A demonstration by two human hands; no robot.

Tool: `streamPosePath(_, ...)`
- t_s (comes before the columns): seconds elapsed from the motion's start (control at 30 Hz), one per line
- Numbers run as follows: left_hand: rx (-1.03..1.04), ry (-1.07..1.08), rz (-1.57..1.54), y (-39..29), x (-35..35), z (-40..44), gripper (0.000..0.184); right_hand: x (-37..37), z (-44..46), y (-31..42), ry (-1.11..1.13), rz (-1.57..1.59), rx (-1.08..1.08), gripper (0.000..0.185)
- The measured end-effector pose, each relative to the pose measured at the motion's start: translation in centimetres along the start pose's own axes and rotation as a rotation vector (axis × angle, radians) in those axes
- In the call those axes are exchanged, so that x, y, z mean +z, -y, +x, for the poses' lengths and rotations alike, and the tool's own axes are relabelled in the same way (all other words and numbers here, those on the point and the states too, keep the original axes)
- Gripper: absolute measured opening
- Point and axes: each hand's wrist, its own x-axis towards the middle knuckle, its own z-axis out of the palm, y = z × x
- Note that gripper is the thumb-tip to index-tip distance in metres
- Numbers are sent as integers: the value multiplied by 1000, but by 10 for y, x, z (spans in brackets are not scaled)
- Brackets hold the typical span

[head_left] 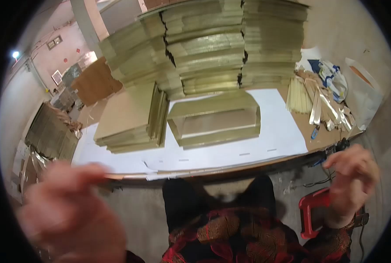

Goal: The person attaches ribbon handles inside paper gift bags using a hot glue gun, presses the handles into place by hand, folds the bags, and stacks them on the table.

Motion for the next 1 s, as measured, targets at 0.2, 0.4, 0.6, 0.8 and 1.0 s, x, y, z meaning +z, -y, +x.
streamPosePath(0.2,-93,486,-184,14,-12,19,53,19,26,28,4,30,-111,44)
streamPosePath(0.4,-170,415,-147,26,-23,0,52,11,30,20,-30,-79,-250,42)
streamPosePath(0.6,-219,335,-103,47,-31,-23,51,7,35,9,-15,-194,-185,39)
streamPosePath(0.8,-293,274,-64,63,-37,-49,50,2,52,3,-3,-314,-191,37)
streamPosePath(1.0,-436,218,-22,71,-44,-104,49,14,50,10,117,-389,-246,35)
